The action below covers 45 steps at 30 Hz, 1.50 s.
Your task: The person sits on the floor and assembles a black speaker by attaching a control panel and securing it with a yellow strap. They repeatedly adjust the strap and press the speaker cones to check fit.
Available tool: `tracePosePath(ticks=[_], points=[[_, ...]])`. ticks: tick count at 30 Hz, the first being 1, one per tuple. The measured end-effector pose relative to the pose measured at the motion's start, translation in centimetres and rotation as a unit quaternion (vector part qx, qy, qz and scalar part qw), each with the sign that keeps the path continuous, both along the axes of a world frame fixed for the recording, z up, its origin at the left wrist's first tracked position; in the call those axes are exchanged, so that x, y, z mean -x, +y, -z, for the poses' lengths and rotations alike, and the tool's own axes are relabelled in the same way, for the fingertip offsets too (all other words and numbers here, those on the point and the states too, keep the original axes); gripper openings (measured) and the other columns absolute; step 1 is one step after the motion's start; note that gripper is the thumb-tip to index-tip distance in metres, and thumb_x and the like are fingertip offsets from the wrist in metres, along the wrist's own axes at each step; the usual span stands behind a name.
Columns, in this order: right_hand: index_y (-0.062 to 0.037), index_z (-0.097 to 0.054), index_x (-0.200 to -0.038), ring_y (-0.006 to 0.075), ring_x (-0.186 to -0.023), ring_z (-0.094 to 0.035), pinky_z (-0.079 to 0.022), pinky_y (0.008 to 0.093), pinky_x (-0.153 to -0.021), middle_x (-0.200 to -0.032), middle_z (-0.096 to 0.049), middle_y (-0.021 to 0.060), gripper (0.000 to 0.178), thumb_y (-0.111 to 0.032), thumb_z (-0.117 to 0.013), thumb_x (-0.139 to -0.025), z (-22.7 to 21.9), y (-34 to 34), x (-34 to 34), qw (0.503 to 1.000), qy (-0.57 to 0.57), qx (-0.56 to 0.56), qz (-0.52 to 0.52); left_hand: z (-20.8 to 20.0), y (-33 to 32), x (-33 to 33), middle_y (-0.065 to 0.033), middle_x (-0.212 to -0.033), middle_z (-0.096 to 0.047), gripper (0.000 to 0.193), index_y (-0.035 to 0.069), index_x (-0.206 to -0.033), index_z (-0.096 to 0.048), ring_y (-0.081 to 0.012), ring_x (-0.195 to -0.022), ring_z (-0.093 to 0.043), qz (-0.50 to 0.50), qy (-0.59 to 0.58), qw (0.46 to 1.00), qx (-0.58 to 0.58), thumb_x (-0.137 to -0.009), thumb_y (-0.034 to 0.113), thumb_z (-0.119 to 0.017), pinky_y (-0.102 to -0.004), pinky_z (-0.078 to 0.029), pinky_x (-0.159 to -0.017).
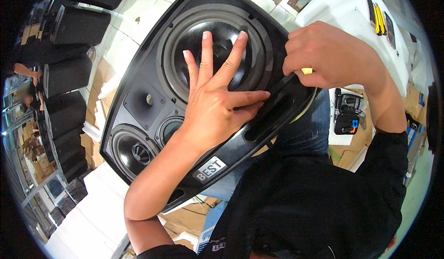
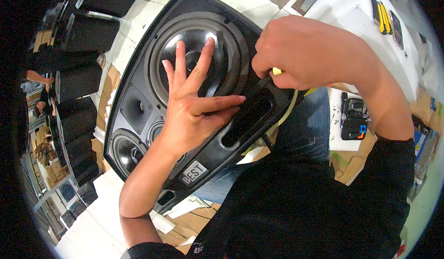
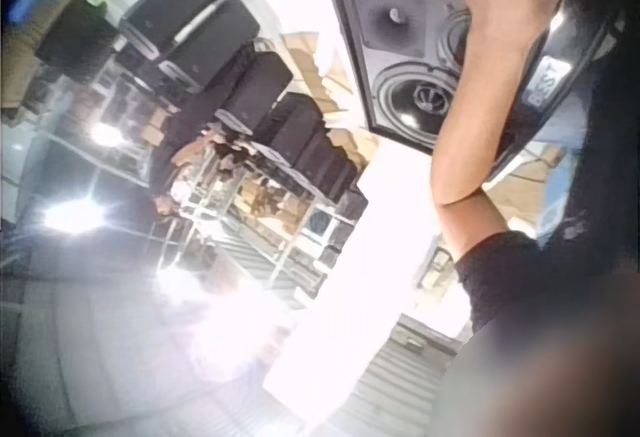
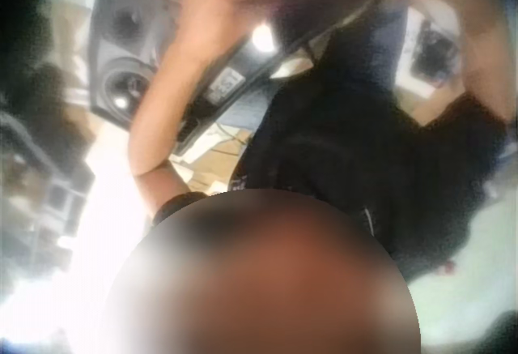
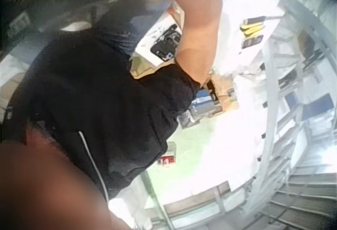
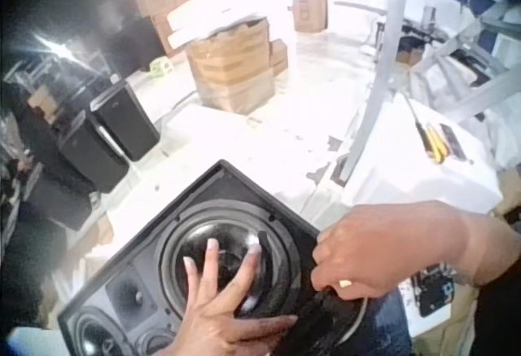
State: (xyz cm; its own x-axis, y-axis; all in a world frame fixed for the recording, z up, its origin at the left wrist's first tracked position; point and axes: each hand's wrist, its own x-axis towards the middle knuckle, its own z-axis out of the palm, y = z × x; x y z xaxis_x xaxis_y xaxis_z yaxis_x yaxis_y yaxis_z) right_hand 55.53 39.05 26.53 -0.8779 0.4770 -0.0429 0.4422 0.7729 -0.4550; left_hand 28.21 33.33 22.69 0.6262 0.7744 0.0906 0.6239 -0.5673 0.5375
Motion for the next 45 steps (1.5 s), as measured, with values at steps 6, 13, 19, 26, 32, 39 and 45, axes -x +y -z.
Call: tracePosePath(ticks=[6, 13, 19, 26, 32, 39, 45], points=[[-0.0082, -0.075, -0.089, 0.0325, -0.096, -0.066, -0.053, 0.0427, -0.086, -0.086, -0.07, 0.0101, 0.014, -0.01, -0.071, -0.076, -1.1, 0.5, -0.4, 0.998, -0.052, 0.042, 0.016, 0.2, 0.9, -1.6, -0.0122, -0.169, -0.029, 0.032, 0.031, -0.101, -0.085, -0.0539, -0.155, -0.007, -0.005, -0.003, 1.0, 0.002, -0.071, 0.021, -0.089, -0.0766, -0.002, -0.116], [-0.005, -0.068, -0.084, 0.033, -0.087, -0.063, -0.051, 0.0441, -0.081, -0.088, -0.062, 0.0111, 0.014, -0.01, -0.072, -0.071, -0.3, -0.3, -0.9, 0.998, -0.019, -0.052, 0.023, 1.5, 2.1, -4.5, -0.0174, -0.164, -0.036, 0.024, 0.024, -0.098, -0.085, -0.0551, -0.152, -0.017, -0.05, -0.054, 0.997, -0.008, -0.074, 0.026, -0.086, -0.0789, -0.01, -0.115], [-0.001, -0.068, -0.082, 0.0349, -0.082, -0.063, -0.05, 0.0434, -0.072, -0.084, -0.059, 0.0147, 0.015, -0.01, -0.073, -0.072, -1.5, -1.6, -1.1, 0.993, -0.04, -0.013, 0.11, 2.4, 2.0, -6.5, -0.0198, -0.161, -0.04, 0.018, 0.023, -0.094, -0.083, -0.054, -0.15, -0.025, -0.104, -0.104, 0.989, -0.027, -0.076, 0.027, -0.086, -0.0795, -0.016, -0.113], [-0.0027, -0.071, -0.077, 0.0364, -0.086, -0.063, -0.049, 0.0455, -0.081, -0.08, -0.063, 0.015, 0.013, -0.015, -0.069, -0.075, -1.1, -1.3, -0.4, 0.987, -0.03, 0.0, 0.157, 1.9, 1.4, -6.1, -0.0111, -0.156, -0.046, 0.018, 0.021, -0.09, -0.081, -0.0447, -0.144, -0.037, -0.052, -0.105, 0.983, -0.138, -0.073, 0.017, -0.085, -0.0773, -0.027, -0.111], [-0.0017, -0.072, -0.077, 0.0362, -0.087, -0.065, -0.051, 0.0443, -0.084, -0.082, -0.069, 0.0164, 0.016, -0.017, -0.07, -0.074, -2.0, -0.8, 0.4, 0.979, -0.108, 0.033, 0.169, 1.9, 1.5, -5.7, -0.0047, -0.15, -0.05, 0.018, 0.023, -0.09, -0.081, -0.0391, -0.139, -0.043, -0.009, -0.1, 0.98, -0.174, -0.073, 0.018, -0.082, -0.0754, -0.027, -0.112], [0.0, -0.07, -0.077, 0.039, -0.073, -0.069, -0.056, 0.0433, -0.077, -0.072, -0.069, 0.0195, 0.013, -0.011, -0.07, -0.07, -2.3, -1.8, 0.4, 0.975, -0.066, 0.03, 0.21, 1.4, 2.2, -4.2, 0.002, -0.162, -0.039, 0.023, 0.033, -0.104, -0.082, -0.0352, -0.147, -0.032, 0.069, -0.016, 0.972, -0.225, -0.082, 0.027, -0.075, -0.0786, -0.018, -0.115], [0.0031, -0.072, -0.082, 0.0311, -0.071, -0.073, -0.056, 0.0353, -0.067, -0.074, -0.071, 0.0188, 0.012, -0.005, -0.068, -0.073, -2.3, -3.0, 0.8, 0.96, -0.061, 0.016, 0.274, 1.7, 2.3, -4.0, 0.0031, -0.166, -0.032, 0.021, 0.036, -0.109, -0.081, -0.0352, -0.154, -0.023, 0.073, -0.007, 0.976, -0.203, -0.092, 0.037, -0.068, -0.0831, -0.013, -0.113]])
